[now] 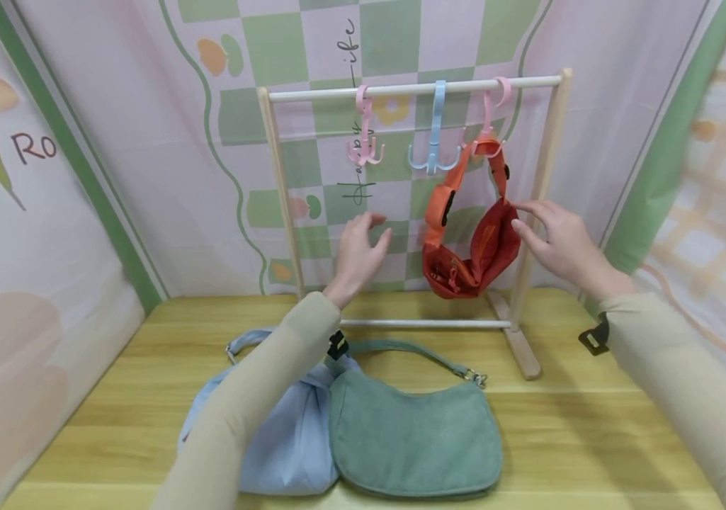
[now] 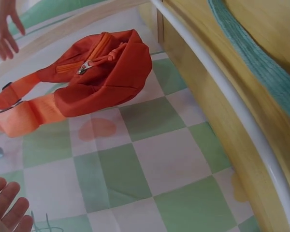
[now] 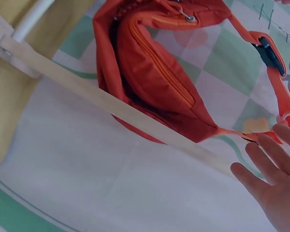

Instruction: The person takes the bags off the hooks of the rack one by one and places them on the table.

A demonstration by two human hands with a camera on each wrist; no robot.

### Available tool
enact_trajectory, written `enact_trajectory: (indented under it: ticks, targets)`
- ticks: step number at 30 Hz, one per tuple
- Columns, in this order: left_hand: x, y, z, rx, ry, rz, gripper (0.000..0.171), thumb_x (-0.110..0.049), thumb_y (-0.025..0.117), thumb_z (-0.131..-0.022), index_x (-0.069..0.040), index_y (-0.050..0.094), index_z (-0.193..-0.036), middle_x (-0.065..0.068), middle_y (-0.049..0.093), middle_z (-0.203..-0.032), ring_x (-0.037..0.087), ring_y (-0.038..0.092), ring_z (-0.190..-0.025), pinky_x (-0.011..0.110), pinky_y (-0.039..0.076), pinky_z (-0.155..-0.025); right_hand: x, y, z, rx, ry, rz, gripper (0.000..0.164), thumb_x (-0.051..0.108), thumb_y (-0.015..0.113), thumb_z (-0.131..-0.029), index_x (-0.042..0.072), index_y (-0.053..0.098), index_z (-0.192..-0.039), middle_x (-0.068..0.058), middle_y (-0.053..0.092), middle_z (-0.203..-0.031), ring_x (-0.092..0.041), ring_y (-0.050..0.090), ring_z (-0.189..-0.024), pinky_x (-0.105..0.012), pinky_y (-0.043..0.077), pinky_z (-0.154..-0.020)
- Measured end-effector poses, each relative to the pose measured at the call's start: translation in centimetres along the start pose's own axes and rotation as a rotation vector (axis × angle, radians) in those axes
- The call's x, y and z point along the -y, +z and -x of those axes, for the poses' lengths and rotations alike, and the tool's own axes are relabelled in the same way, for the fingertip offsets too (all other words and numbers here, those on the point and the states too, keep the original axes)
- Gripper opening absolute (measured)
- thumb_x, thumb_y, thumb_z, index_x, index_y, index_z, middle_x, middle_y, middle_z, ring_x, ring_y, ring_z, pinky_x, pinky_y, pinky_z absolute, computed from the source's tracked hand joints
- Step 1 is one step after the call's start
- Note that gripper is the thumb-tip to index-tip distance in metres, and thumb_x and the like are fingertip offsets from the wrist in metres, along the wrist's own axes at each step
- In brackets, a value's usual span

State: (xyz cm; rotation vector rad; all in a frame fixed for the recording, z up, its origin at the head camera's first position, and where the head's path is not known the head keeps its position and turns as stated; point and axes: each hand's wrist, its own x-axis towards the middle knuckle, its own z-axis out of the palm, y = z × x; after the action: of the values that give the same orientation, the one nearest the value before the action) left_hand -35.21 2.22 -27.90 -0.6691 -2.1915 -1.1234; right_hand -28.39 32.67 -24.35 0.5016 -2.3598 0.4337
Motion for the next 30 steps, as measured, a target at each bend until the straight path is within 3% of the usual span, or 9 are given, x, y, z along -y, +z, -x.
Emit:
enact_trajectory:
  ticks: [15, 30]
  targets:
    - [-0.6, 1.0, -1.5, -0.005, 0.000, 0.024, 0.027, -0.021, 0.057, -0.083, -0.009, 0.057, -0.108, 0.003, 0.060, -0.107, 0.019, 0.051, -0.101, 0.027, 0.039, -0.090, -0.2, -1.6, -2.7, -0.017, -0.011, 0.016, 0.038, 0.024, 0.045, -0.092, 0.004, 0.049, -0.123, -0.023, 0.050, -0.121, -0.041, 0.045, -0.111, -0.054, 0.034, -0.093]
    - [-1.5, 1.9, -2.8, 0.006, -0.012, 0.038, 0.027, -0.024, 0.055, -0.085, -0.010, 0.057, -0.107, 0.001, 0.059, -0.106, 0.017, 0.052, -0.101, 0.025, 0.039, -0.089, -0.1, -3.0, -5.2, 0.039, -0.006, 0.057, 0.040, 0.027, 0.043, -0.093, 0.006, 0.046, -0.127, -0.022, 0.048, -0.124, -0.042, 0.043, -0.113, -0.056, 0.033, -0.093]
